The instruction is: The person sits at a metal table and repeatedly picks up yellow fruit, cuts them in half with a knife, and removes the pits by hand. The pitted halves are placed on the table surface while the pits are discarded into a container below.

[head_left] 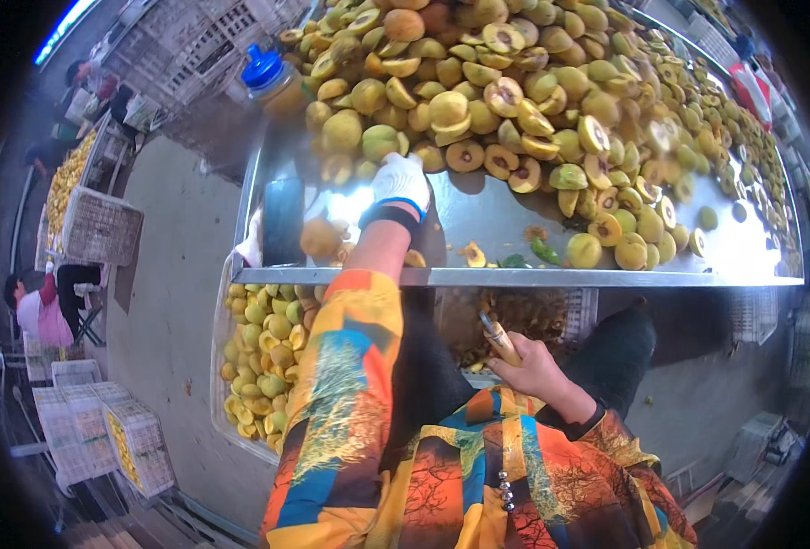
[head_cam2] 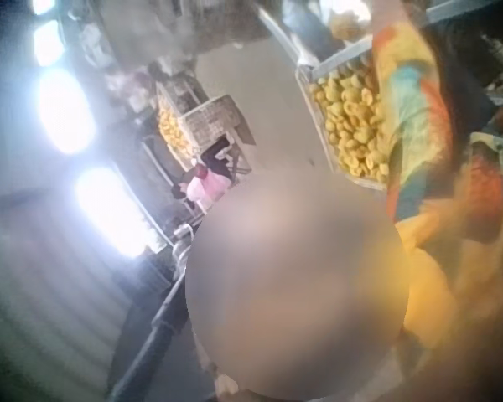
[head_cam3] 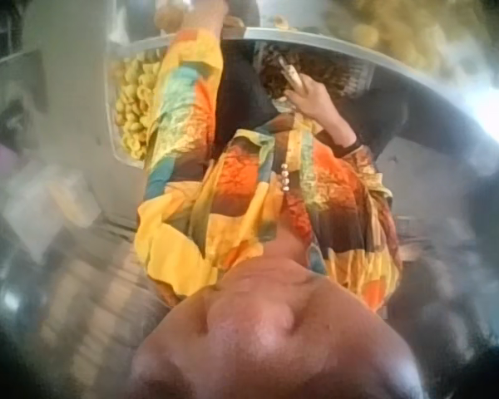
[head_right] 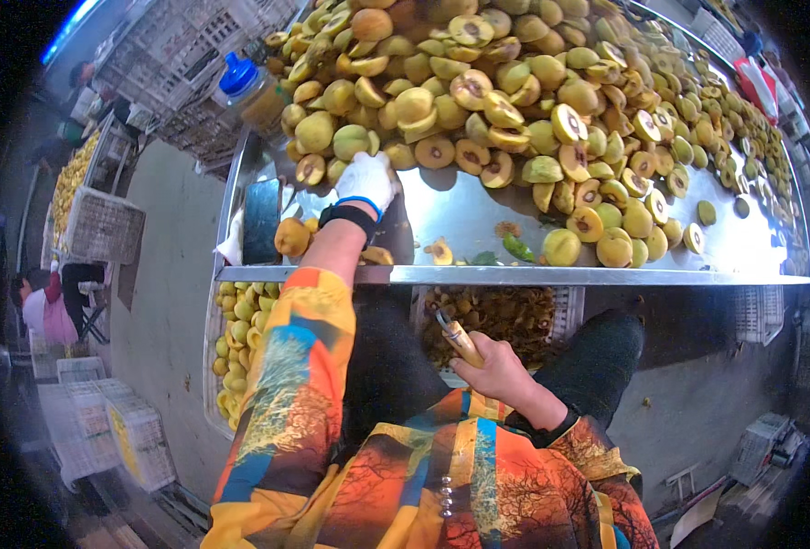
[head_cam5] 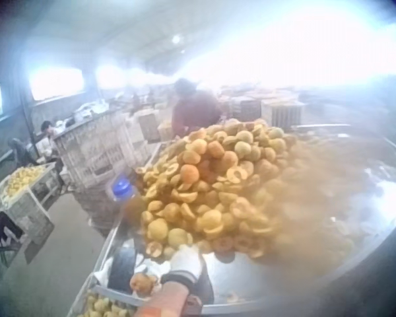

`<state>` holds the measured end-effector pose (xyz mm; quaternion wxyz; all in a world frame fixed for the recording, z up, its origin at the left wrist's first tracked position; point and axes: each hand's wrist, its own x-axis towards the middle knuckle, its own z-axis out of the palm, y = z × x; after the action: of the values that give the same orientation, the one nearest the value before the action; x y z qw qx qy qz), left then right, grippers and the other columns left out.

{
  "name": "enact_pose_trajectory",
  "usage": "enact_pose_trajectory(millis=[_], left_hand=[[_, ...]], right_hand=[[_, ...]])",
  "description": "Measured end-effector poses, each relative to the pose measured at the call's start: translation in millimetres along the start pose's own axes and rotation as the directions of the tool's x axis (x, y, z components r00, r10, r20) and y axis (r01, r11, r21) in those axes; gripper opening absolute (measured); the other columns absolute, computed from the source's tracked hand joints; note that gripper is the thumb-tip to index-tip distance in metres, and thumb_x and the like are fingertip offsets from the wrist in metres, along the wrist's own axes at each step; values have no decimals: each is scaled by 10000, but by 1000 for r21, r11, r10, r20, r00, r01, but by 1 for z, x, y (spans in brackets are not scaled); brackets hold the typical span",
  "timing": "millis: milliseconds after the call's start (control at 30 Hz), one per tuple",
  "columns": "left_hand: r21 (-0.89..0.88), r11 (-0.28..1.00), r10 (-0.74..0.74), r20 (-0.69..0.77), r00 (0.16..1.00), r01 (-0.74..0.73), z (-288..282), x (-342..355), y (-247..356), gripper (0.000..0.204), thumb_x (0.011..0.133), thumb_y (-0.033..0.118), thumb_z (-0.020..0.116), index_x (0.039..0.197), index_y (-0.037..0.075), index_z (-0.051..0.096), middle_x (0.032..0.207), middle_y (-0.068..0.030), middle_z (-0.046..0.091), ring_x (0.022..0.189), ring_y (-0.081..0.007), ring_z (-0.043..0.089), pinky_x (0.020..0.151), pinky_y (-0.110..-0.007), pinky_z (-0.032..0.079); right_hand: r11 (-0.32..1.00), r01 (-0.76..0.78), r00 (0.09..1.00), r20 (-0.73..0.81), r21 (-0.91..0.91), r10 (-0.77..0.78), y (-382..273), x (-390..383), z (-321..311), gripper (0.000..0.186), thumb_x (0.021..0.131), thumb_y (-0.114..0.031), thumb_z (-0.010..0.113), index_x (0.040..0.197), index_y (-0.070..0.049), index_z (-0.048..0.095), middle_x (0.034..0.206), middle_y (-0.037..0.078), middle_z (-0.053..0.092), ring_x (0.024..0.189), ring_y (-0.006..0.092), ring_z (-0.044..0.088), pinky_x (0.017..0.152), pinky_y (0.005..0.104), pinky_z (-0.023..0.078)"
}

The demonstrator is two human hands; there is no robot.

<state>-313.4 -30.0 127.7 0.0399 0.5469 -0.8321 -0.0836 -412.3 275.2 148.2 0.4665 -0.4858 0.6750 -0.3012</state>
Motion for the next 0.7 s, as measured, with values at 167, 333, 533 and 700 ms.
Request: enact_pose_trajectory(millis=[167,333,533,700], left_hand=[[-90,992,-86,17,996,87,-9,0,21,363,709,253,657,990,38,579,889,-215,591,936,-325,606,812,-406,481],[-951,175,-2,258,966,254,-57,-69,41,344,879,329,468,982,14,564,724,-49,603,515,-89,535,377,-186,341],[-874,-244,168,390,906,421,-58,-151,54,576,913,569,308,1063,52,515,813,-90,617,553,-135,568,372,-167,351],[-941,-276,-63,218,974,193,-28,-183,81,430,914,390,393,1057,16,551,937,-75,580,760,-128,566,593,-226,453]], right_hand=[[999,40,995,-89,35,-37,7,-8,-12,295,754,-221,666,906,-13,522,676,204,573,630,355,605,575,387,461],[996,74,965,-247,-47,-83,3,-2,-20,370,777,-286,646,970,-13,487,688,236,575,683,422,592,573,429,463],[996,64,979,-189,-67,-75,-30,3,-20,360,815,-283,614,959,4,452,709,268,579,698,448,580,591,473,459],[993,60,976,-202,-105,-81,-36,-5,-14,314,844,-261,578,923,4,428,689,262,573,679,445,576,579,487,446]])
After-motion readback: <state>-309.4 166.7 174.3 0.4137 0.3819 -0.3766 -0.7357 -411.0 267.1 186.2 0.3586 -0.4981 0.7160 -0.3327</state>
